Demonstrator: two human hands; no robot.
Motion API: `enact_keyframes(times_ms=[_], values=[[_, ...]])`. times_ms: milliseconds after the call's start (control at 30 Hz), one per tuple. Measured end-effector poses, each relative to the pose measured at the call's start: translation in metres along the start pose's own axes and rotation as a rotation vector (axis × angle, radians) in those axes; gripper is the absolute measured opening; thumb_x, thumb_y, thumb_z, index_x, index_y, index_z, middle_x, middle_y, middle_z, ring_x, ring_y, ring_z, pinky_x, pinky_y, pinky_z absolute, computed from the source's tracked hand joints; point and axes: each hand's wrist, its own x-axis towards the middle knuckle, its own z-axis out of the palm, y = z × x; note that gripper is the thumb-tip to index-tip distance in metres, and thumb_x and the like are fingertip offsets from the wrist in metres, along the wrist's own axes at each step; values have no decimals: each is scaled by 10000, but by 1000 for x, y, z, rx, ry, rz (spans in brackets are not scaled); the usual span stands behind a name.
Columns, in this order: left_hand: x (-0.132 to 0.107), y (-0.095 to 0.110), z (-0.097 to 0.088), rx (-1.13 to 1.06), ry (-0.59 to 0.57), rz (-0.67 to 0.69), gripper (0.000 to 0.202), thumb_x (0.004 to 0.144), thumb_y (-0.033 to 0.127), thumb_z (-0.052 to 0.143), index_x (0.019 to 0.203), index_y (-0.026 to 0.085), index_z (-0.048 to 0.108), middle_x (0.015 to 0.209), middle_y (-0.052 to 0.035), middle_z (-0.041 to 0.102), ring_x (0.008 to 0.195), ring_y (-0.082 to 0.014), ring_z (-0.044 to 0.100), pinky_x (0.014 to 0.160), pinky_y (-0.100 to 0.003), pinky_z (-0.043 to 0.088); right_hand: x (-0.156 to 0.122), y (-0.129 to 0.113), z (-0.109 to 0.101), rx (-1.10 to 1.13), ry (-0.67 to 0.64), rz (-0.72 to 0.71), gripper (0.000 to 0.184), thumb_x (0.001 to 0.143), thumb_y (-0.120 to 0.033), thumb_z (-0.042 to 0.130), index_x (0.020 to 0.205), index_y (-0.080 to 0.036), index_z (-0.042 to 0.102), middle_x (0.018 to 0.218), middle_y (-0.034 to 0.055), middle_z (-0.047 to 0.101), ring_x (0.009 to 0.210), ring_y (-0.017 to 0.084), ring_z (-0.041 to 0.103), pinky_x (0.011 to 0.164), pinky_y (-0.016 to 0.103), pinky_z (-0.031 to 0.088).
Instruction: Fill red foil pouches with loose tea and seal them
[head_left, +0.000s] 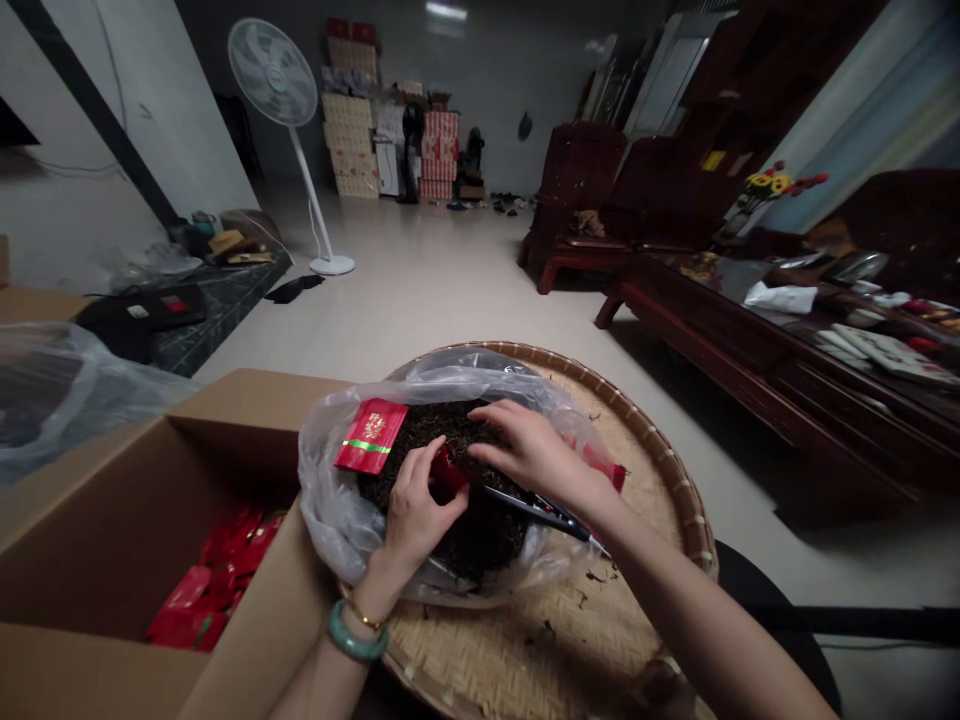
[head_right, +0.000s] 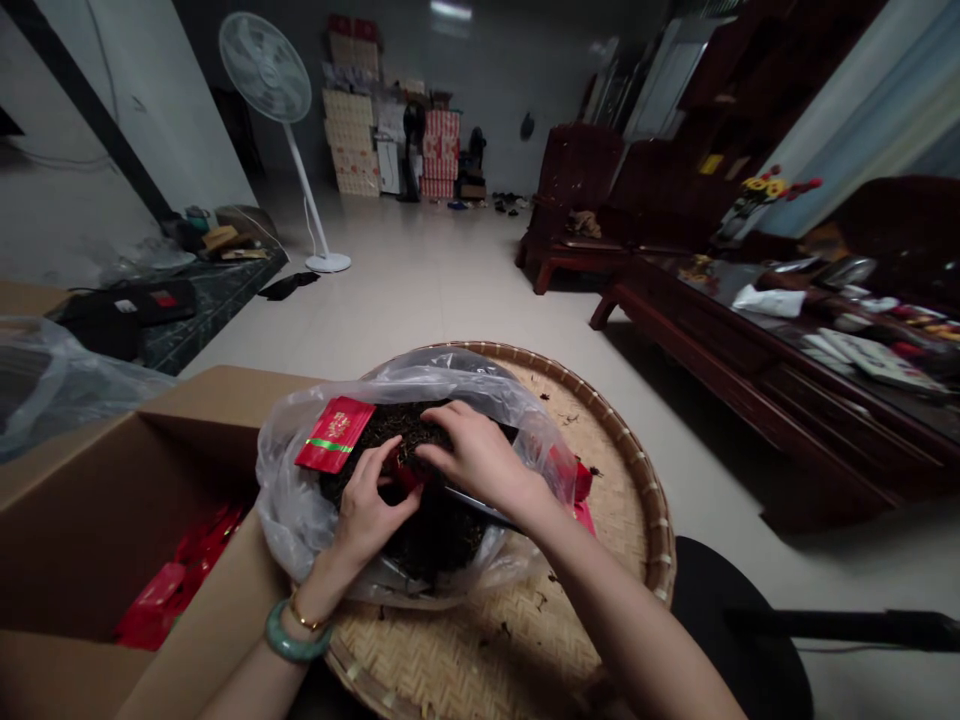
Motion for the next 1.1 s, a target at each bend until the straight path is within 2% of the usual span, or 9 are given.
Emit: enact_keyframes(times_ms=[100, 233, 367, 567, 700, 867, 933, 1033, 1100], values=[[0, 0, 1, 13, 14, 6, 592, 749, 255, 653, 1295, 211, 432, 1097, -88, 539, 985, -229, 579, 786, -346, 552, -6, 0, 13, 2, -105, 13, 413, 719, -188, 742, 1116, -174, 631, 987, 84, 647, 837, 193, 624, 737, 320, 507], [1, 1, 0, -21, -2, -37, 603, 731, 247, 680, 1287, 221, 447, 1096, -80, 531, 961, -215, 582, 720, -307, 552, -8, 5, 28, 60, -39, -2, 238, 724, -24, 682, 914, -165, 704, 844, 47, 694, 775, 161, 643, 718, 266, 498], [4, -3, -7, -60, -92, -66, 582, 710, 274, 716, 1250, 239, 503, 1083, -66, 588, 891, -201, 586, 640, -276, 532, -7, 9, 26, 70, -42, -50, 206, 755, -11, 640, 873, -158, 724, 856, 64, 709, 787, 163, 656, 728, 260, 505], [12, -13, -15, -161, -126, -101, 454, 698, 252, 729, 1138, 254, 618, 1051, -46, 643, 955, -209, 591, 861, -360, 487, -5, 5, 23, 108, -10, -47, 171, 769, -44, 634, 863, -150, 730, 825, 70, 703, 761, 161, 654, 690, 252, 507], [16, -14, -17, -239, -167, -105, 315, 709, 236, 713, 1021, 245, 678, 955, -33, 658, 919, -202, 593, 850, -350, 472, -2, 10, 22, 267, 24, 121, 165, 787, -97, 614, 892, -172, 716, 767, 29, 703, 640, 140, 644, 614, 249, 513], [19, -10, -20, -266, -188, -123, 252, 708, 229, 706, 960, 233, 698, 913, -33, 659, 893, -200, 588, 840, -342, 456, -5, 18, 18, 245, 249, 175, 374, 797, -166, 608, 1170, -187, 597, 1108, 103, 631, 749, 145, 648, 687, 292, 532], [19, -10, -20, -284, -189, -127, 247, 711, 239, 702, 957, 231, 698, 932, -37, 665, 915, -205, 591, 856, -346, 452, -9, 16, 21, 223, 162, 120, 424, 769, -185, 659, 1187, -178, 586, 1101, 112, 622, 742, 146, 643, 677, 286, 527], [19, -10, -20, -314, -191, -137, 237, 721, 258, 692, 956, 229, 697, 954, -40, 675, 939, -208, 597, 877, -350, 452, -16, 11, 30, 220, 5, 54, 225, 763, -130, 664, 979, -185, 690, 885, 54, 688, 740, 148, 650, 691, 262, 511], [19, -11, -22, -325, -198, -161, 229, 730, 268, 678, 954, 226, 699, 952, -42, 682, 927, -206, 607, 872, -348, 459, -18, 8, 35, 216, 10, 51, 168, 768, -87, 644, 872, -197, 715, 819, 35, 709, 763, 152, 659, 712, 259, 504]])
